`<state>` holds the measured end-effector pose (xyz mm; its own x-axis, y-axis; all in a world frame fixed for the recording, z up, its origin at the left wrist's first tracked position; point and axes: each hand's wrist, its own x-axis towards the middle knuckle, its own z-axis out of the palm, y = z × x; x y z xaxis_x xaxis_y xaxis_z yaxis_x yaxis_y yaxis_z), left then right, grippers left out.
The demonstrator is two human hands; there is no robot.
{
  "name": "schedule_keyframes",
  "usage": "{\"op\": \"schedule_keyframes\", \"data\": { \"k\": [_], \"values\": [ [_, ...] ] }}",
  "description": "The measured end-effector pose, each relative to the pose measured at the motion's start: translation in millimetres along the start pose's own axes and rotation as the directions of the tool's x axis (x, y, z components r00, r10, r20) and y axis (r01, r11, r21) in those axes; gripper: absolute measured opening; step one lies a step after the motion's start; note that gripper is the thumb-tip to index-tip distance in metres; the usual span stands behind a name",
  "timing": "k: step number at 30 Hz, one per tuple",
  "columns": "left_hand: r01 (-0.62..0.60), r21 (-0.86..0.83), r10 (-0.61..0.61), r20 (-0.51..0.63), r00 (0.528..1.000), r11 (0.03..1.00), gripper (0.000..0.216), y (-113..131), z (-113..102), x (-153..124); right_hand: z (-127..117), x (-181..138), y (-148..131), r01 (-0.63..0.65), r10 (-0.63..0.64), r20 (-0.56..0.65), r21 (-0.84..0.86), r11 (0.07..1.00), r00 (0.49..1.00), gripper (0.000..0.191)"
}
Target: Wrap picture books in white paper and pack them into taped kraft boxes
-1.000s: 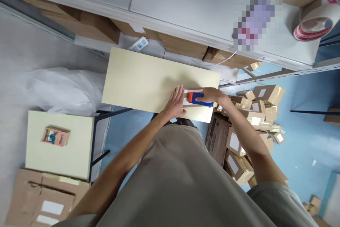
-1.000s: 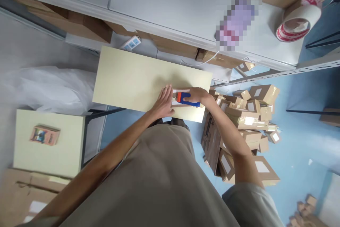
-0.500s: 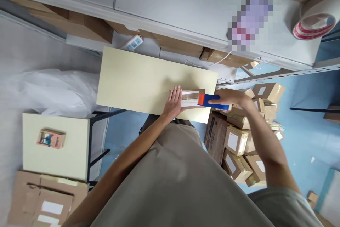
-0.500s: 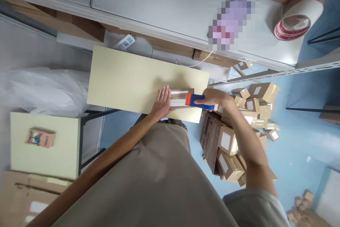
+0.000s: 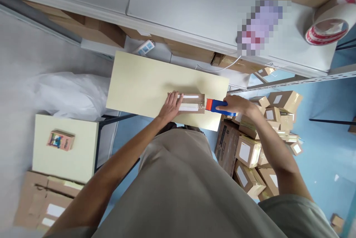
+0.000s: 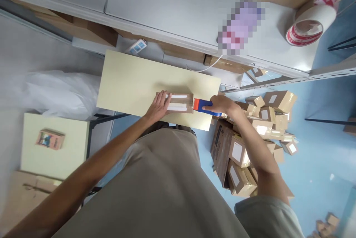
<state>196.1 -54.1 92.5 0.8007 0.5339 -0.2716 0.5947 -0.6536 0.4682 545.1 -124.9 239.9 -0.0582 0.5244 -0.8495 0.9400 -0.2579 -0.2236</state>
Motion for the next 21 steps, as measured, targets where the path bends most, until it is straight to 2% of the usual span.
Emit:
{"op": "schedule_keyframes", "data": {
  "k": [3,5,9,12,16,21],
  "values": [
    [0.000,0.002,0.000,0.022,1.000,1.000,0.090,-27.4,-14.5,-13.0,4.8,15.4,-16.1,0.044,-0.044,-0.015,-0.012,0.999,0.999,0.062],
    [-0.002,0.012,0.001,0.038,0.999,1.000,0.094,-36.9,-18.2,-16.9,2.9,21.8,-15.0,0.070,-0.070,0.002,0.020,0.997,0.998,0.062],
    [-0.023,0.045,0.021,0.047,0.999,0.999,0.099,-41.1,-13.9,-16.3,-9.1,20.7,13.9,0.111,-0.121,0.089,0.102,0.989,0.989,0.061],
    [-0.053,0.062,0.051,0.032,0.998,0.997,0.100,-42.6,-9.3,-15.5,-13.6,19.3,24.8,0.066,-0.071,0.079,0.058,0.996,0.994,0.066],
    [-0.074,0.077,0.074,0.012,0.997,0.994,0.102,-46.1,-6.9,-16.7,-2.2,30.0,0.3,-0.055,0.052,-0.040,-0.081,0.995,0.998,0.067],
    [-0.073,0.091,0.072,0.008,0.997,0.993,0.106,-47.3,-5.3,-16.5,22.4,43.8,-34.9,-0.150,0.135,-0.129,-0.117,0.982,0.982,0.054]
  ]
}}
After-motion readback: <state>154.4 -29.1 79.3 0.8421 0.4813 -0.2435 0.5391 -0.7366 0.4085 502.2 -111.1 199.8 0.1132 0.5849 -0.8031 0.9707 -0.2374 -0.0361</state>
